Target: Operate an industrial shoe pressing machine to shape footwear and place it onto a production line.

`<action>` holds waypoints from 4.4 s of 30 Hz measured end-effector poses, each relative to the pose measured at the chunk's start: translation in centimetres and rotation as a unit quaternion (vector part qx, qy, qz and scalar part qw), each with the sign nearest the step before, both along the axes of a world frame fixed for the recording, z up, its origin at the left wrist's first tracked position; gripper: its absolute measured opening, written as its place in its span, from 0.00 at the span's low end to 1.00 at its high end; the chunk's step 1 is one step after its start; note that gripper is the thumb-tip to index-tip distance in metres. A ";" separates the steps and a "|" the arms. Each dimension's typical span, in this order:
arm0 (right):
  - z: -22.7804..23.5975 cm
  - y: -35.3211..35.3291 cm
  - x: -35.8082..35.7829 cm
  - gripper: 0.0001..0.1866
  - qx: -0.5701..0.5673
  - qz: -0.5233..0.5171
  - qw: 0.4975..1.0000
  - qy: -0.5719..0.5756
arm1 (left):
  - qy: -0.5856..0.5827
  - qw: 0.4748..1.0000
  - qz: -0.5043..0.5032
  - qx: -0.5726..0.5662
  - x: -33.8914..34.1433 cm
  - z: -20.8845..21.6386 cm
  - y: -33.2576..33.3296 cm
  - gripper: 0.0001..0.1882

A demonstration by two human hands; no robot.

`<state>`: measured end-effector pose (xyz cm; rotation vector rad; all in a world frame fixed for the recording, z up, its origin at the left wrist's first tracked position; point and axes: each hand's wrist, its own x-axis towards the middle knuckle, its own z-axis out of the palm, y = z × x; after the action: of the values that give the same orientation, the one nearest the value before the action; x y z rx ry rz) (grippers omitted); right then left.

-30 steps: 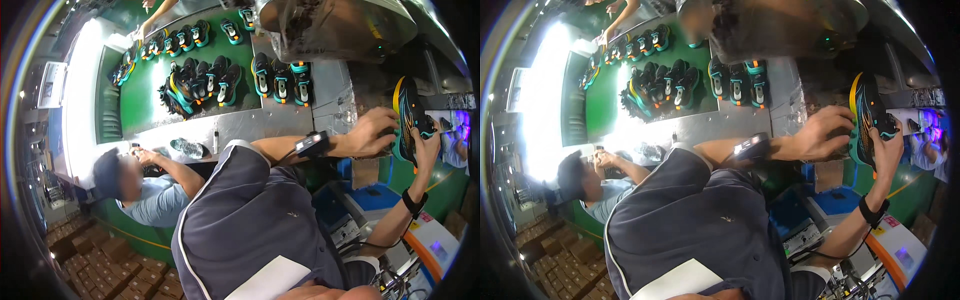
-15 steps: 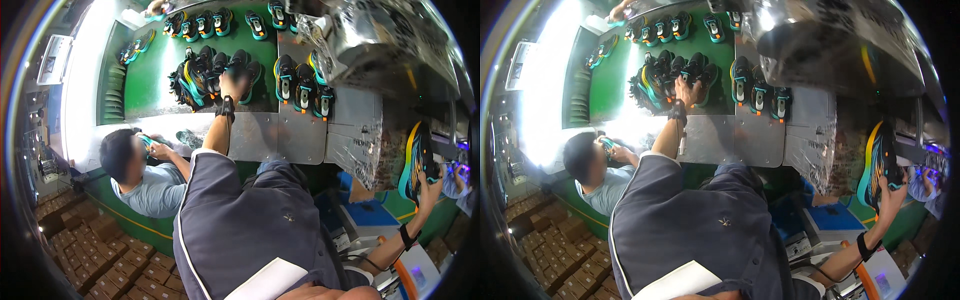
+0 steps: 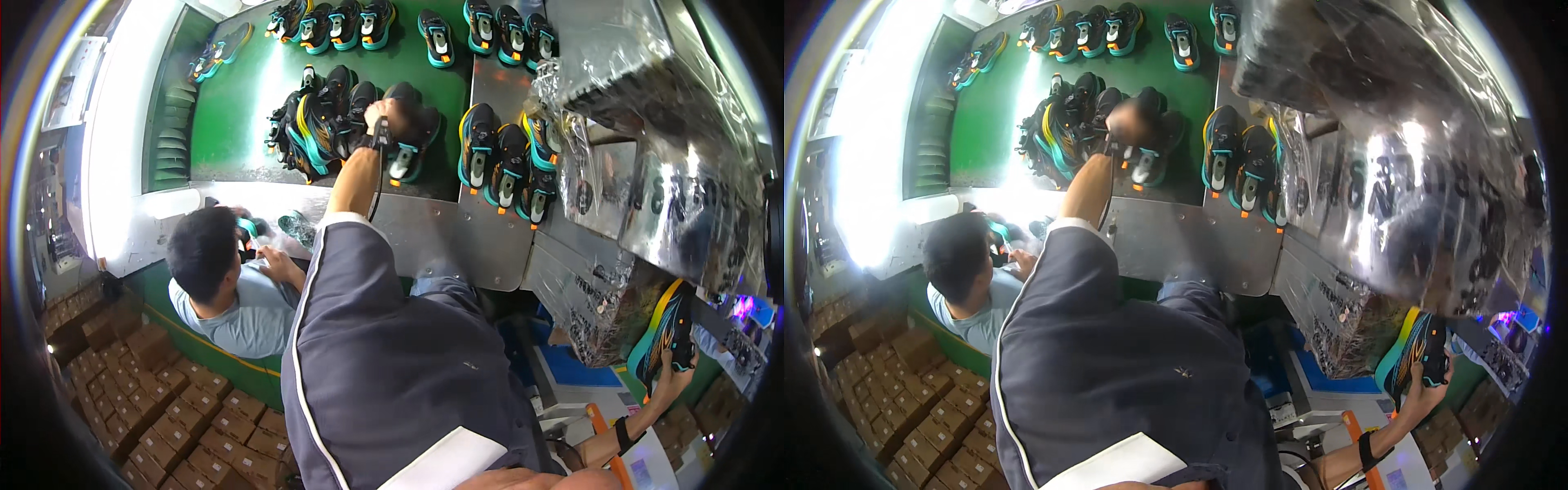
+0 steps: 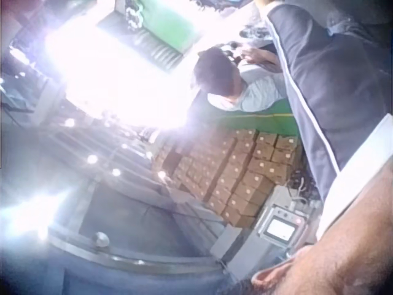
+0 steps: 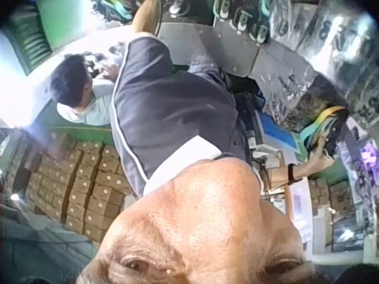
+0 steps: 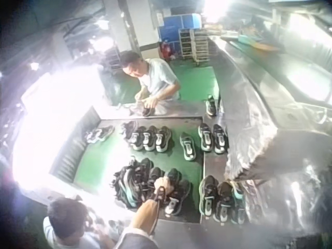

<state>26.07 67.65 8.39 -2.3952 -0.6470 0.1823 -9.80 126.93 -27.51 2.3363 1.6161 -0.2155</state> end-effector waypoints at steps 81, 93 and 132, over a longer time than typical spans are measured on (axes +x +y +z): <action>-0.5 1.5 -0.3 0.27 -0.022 -0.072 0.996 -0.037 | -0.151 0.982 -0.037 -0.102 23.3 5.4 -9.6 0.33; -1.3 -0.4 1.4 0.26 -0.074 -0.089 0.992 -0.053 | -0.456 0.827 0.056 0.323 4.7 4.5 -10.4 0.26; -0.8 -0.5 1.2 0.25 -0.153 -0.070 0.980 -0.111 | -0.634 0.491 0.580 -0.146 -15.7 -10.2 -6.8 0.20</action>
<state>27.29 67.15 7.61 -2.7748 -0.5795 -0.0508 -25.53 120.10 -37.71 0.2305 1.4964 1.1168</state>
